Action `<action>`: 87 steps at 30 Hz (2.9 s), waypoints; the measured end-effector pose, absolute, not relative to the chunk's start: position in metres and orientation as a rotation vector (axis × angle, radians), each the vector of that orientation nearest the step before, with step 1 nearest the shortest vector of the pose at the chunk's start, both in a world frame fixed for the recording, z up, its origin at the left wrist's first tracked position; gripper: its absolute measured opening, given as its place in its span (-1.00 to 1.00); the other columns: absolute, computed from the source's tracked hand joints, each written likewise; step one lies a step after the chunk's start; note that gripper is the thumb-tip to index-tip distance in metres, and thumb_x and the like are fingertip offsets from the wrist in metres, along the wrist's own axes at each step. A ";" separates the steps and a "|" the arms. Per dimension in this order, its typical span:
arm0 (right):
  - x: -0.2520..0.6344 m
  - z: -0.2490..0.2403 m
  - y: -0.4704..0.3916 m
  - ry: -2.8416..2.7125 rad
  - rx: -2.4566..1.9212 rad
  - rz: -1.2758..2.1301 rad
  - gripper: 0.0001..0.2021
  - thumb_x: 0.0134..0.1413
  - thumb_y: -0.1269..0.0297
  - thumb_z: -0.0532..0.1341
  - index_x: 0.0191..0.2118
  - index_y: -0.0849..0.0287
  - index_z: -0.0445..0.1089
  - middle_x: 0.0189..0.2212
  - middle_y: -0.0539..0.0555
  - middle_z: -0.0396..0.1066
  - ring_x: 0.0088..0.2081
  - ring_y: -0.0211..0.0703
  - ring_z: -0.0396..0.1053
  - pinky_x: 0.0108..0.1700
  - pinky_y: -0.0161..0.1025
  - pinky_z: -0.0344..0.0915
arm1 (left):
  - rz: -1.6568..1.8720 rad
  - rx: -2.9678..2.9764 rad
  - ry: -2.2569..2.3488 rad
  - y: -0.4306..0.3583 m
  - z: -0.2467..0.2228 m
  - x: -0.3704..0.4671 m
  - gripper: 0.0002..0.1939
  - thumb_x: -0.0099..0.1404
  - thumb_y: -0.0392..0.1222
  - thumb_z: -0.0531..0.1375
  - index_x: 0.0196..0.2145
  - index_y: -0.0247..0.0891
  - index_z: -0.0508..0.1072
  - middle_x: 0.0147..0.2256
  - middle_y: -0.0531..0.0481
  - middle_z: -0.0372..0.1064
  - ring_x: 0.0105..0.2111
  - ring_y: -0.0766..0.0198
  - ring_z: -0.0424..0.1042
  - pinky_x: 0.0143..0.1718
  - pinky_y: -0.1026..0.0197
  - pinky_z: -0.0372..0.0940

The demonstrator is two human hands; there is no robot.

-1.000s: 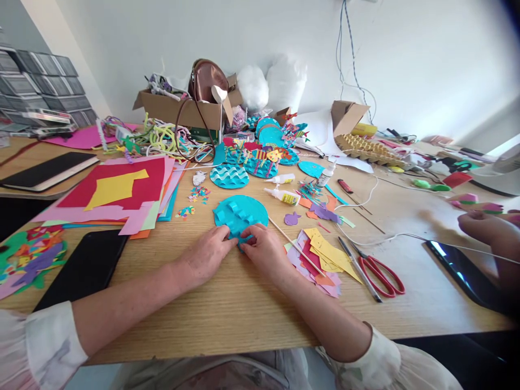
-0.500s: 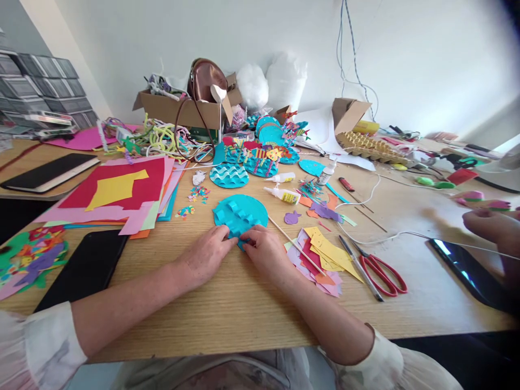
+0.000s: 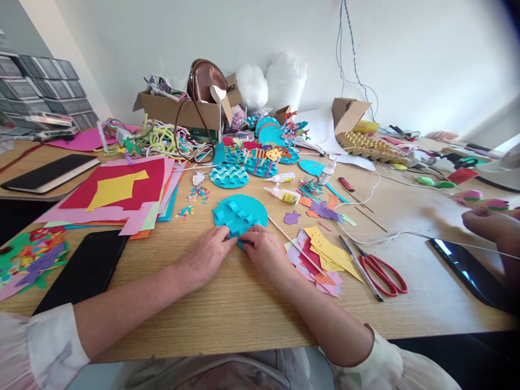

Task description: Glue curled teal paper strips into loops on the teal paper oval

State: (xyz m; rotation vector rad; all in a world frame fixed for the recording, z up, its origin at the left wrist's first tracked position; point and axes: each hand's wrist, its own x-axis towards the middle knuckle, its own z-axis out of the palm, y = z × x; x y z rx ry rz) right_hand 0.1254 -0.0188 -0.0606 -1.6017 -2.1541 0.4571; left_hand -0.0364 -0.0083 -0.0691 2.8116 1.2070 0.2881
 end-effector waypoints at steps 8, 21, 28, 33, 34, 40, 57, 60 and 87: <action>0.125 -0.060 -0.021 -2.203 -1.622 0.457 -0.75 0.04 0.46 0.08 -0.30 0.09 0.49 -0.28 0.06 0.39 -0.21 -0.21 0.32 -0.14 -0.31 0.20 | 0.384 2.806 1.194 -0.008 -0.074 -0.037 -0.66 0.37 -0.22 -0.14 -0.16 -0.28 0.39 -0.32 -0.05 0.22 -0.26 0.20 0.22 -0.23 0.17 0.21; 0.126 -0.062 -0.020 -2.230 -1.625 0.466 -0.75 0.05 0.45 0.05 -0.28 0.12 0.47 -0.26 0.10 0.38 -0.19 -0.18 0.31 -0.12 -0.30 0.19 | 0.392 2.808 1.165 -0.009 -0.069 -0.036 -0.67 0.35 -0.28 -0.13 -0.15 -0.30 0.39 -0.31 -0.08 0.23 -0.25 0.18 0.23 -0.21 0.14 0.22; 0.127 -0.061 -0.021 -2.233 -1.624 0.462 -0.74 0.05 0.47 0.06 -0.27 0.10 0.47 -0.28 0.08 0.38 -0.21 -0.19 0.32 -0.16 -0.31 0.19 | 0.452 2.762 1.114 -0.009 -0.069 -0.039 -0.64 0.33 -0.32 -0.15 -0.12 -0.31 0.40 -0.30 -0.13 0.25 -0.24 0.15 0.25 -0.21 0.10 0.24; 0.128 -0.062 -0.021 -2.231 -1.604 0.465 -0.73 0.04 0.48 0.06 -0.26 0.09 0.47 -0.30 0.07 0.38 -0.22 -0.19 0.31 -0.17 -0.31 0.19 | 0.432 2.782 1.152 -0.009 -0.069 -0.037 -0.64 0.32 -0.35 -0.15 -0.10 -0.31 0.38 -0.30 -0.11 0.25 -0.24 0.17 0.25 -0.21 0.12 0.25; 0.128 -0.061 -0.021 -2.229 -1.613 0.470 -0.73 0.04 0.48 0.06 -0.27 0.09 0.47 -0.30 0.07 0.38 -0.22 -0.19 0.31 -0.17 -0.31 0.19 | 0.434 2.788 1.155 -0.009 -0.069 -0.037 -0.65 0.32 -0.34 -0.14 -0.10 -0.30 0.38 -0.30 -0.11 0.24 -0.25 0.17 0.24 -0.21 0.12 0.24; 0.128 -0.060 -0.022 -2.226 -1.634 0.481 -0.73 0.03 0.48 0.06 -0.28 0.09 0.47 -0.30 0.06 0.37 -0.22 -0.20 0.31 -0.17 -0.31 0.19 | 0.457 2.811 1.174 -0.009 -0.075 -0.036 -0.66 0.35 -0.26 -0.14 -0.13 -0.28 0.39 -0.34 -0.08 0.22 -0.28 0.17 0.22 -0.25 0.15 0.22; 0.127 -0.058 -0.023 -2.225 -1.617 0.490 -0.73 0.03 0.50 0.05 -0.28 0.11 0.47 -0.28 0.07 0.38 -0.19 -0.18 0.31 -0.13 -0.29 0.20 | 0.437 2.783 1.176 -0.010 -0.073 -0.035 -0.66 0.35 -0.29 -0.14 -0.12 -0.25 0.38 -0.33 -0.06 0.22 -0.25 0.17 0.20 -0.21 0.14 0.21; 0.127 -0.057 -0.023 -2.236 -1.621 0.484 -0.74 0.03 0.49 0.06 -0.28 0.10 0.46 -0.28 0.08 0.38 -0.18 -0.18 0.31 -0.13 -0.30 0.20 | 0.441 2.781 1.183 -0.010 -0.073 -0.035 -0.65 0.35 -0.27 -0.15 -0.12 -0.27 0.39 -0.33 -0.08 0.23 -0.25 0.16 0.21 -0.22 0.13 0.21; 0.127 -0.051 -0.030 -2.501 -1.727 0.156 -0.73 0.15 0.34 -0.06 -0.25 0.08 0.38 -0.30 0.07 0.29 -0.33 -0.19 0.30 -0.48 -0.34 0.06 | 0.396 2.830 1.145 -0.009 -0.074 -0.039 -0.69 0.35 -0.28 -0.11 -0.11 -0.33 0.37 -0.30 -0.08 0.23 -0.22 0.17 0.22 -0.18 0.13 0.23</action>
